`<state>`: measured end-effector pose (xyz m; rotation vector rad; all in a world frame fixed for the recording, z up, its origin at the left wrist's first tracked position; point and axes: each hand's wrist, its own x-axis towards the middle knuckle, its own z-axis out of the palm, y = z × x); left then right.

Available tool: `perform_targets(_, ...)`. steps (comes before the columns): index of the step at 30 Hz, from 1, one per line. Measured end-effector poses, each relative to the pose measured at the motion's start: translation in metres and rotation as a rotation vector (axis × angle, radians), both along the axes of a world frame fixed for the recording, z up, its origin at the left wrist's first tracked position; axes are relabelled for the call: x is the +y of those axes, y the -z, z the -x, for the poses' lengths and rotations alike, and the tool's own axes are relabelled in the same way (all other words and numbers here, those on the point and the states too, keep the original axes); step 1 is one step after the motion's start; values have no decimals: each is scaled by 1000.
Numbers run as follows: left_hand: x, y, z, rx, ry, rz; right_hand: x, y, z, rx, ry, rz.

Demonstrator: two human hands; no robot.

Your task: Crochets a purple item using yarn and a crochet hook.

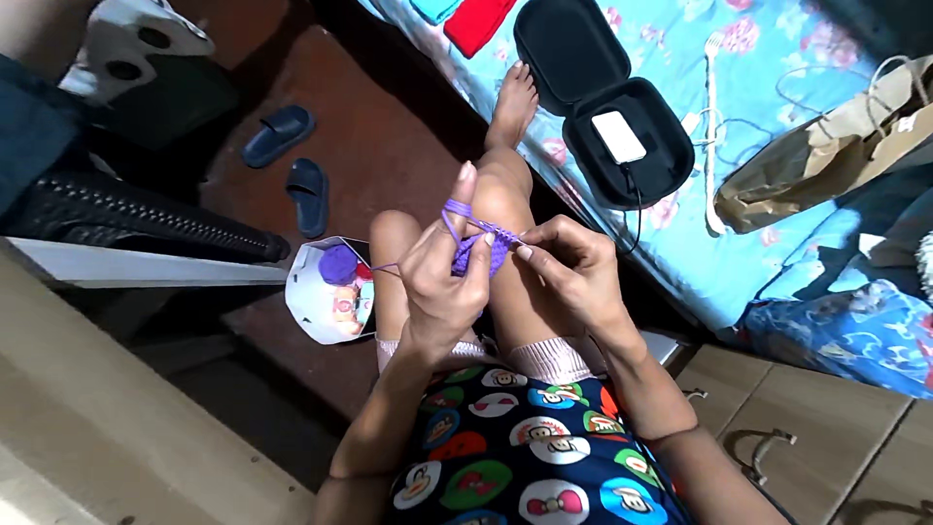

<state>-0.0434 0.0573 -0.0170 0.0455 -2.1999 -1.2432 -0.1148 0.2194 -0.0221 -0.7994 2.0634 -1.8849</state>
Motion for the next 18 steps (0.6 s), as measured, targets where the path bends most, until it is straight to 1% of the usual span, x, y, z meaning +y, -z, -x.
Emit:
perform_targets(2,3,6,2,35,-43,113,-2,-3,2,8,-9,-8)
perform_targets(3,4,7,3,36,-40,100,-3,-4,3,12,-5,-12)
perform_targets(4,4,7,2,20,-15,32,-3,-4,2,8,6,-9)
perform_targets(8,0,-5,5,-48,92,-484,-2,-2,-1,-116,48,61)
perform_targets(9,-1,-6,6,-57,109,-571,-1,-2,-1,-153,36,79)
perform_targets(10,-2,-6,6,-70,118,-608,-1,-2,-1,-174,22,91)
perform_targets(11,-1,-6,5,-86,116,-592,0,-1,-1,-171,13,84)
perform_targets(12,0,-6,4,-97,100,-513,0,-1,-1,-141,10,58)
perform_targets(13,2,-4,3,-96,78,-383,0,-2,0,-96,12,19)
perform_targets(15,4,3,2,-24,13,-93,-1,-6,-1,-31,14,-72)
perform_targets(16,5,7,4,25,-26,27,-2,-8,-1,-42,5,-97)
perform_targets(17,7,11,5,72,-54,102,-2,-10,0,-101,-18,-83)
perform_targets(18,7,14,6,109,-59,126,-2,-10,0,-215,-50,-12)
